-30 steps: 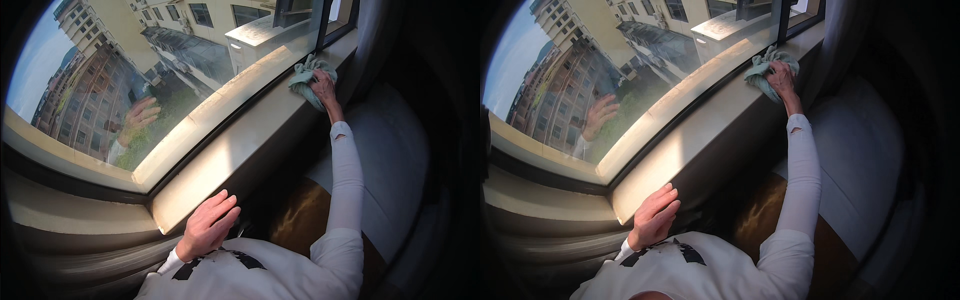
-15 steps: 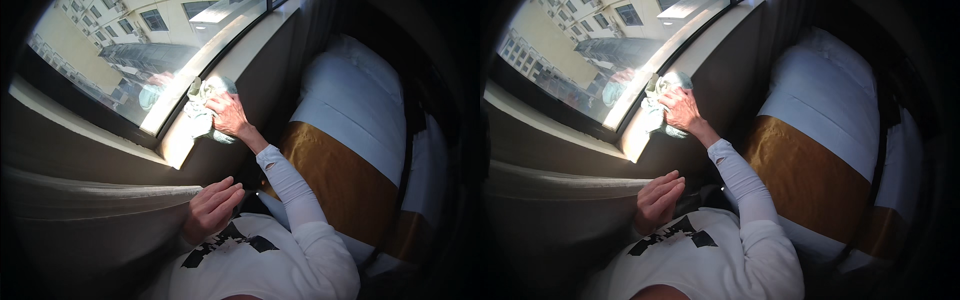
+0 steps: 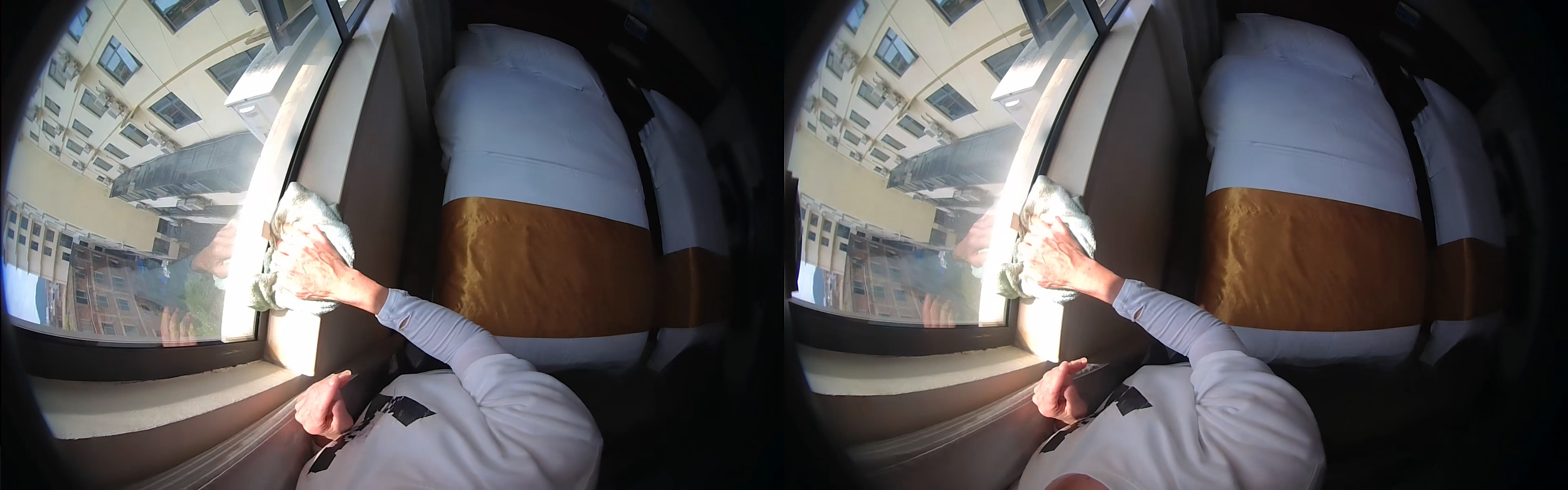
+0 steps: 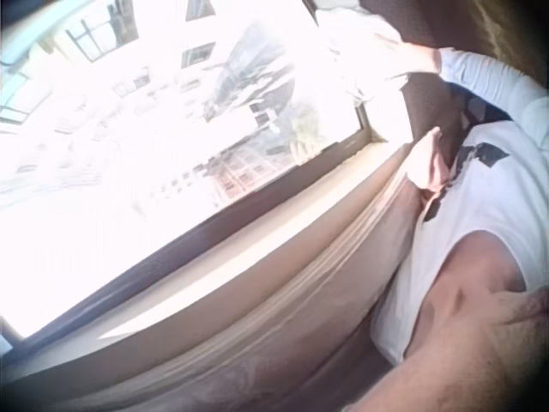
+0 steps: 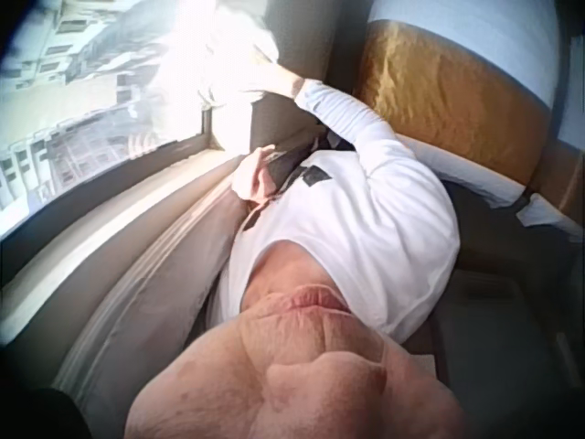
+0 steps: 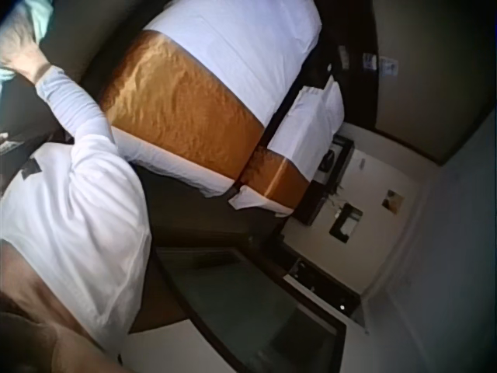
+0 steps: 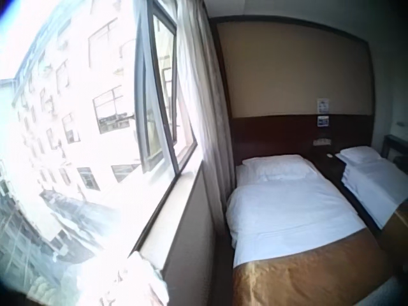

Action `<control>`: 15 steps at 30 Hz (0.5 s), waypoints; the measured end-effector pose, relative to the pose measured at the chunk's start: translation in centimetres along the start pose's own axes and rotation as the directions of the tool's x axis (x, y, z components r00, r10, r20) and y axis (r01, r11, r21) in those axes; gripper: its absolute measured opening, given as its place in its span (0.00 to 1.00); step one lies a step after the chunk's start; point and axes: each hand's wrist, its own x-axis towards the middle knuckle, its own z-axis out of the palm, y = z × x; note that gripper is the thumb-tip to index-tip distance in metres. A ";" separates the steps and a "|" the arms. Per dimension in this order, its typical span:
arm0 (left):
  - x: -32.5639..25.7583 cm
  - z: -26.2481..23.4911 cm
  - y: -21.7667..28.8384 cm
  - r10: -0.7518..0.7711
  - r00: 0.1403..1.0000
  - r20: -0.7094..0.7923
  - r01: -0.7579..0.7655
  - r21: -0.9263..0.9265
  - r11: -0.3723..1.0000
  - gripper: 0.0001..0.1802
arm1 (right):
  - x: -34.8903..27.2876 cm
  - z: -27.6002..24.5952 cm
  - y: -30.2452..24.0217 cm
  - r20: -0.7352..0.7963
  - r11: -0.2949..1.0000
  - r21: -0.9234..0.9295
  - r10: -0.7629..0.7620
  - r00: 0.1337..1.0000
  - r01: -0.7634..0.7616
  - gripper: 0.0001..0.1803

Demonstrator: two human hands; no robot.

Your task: The person wipes a desk, a headboard, a nightstand, a window sill, and a counter with a cloth. The person then washes the cloth under running water in a bathroom sink and wipes a shelf.

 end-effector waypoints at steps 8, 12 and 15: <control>-0.9 -1.8 3.2 0.375 0.924 -0.068 -0.381 -0.228 0.896 0.16 | -4.4 -0.4 -10.2 0.138 0.878 0.463 0.064 0.988 -0.122 0.09; -1.9 -4.1 7.9 0.542 0.819 0.190 -0.462 -0.342 0.818 0.13 | -7.4 -1.3 -11.0 0.056 0.753 0.615 0.254 0.966 -0.234 0.12; -2.9 -5.7 10.4 0.592 0.746 0.306 -0.490 -0.350 0.799 0.12 | -16.9 -4.7 -10.2 0.375 0.246 0.811 0.477 0.795 -0.530 0.11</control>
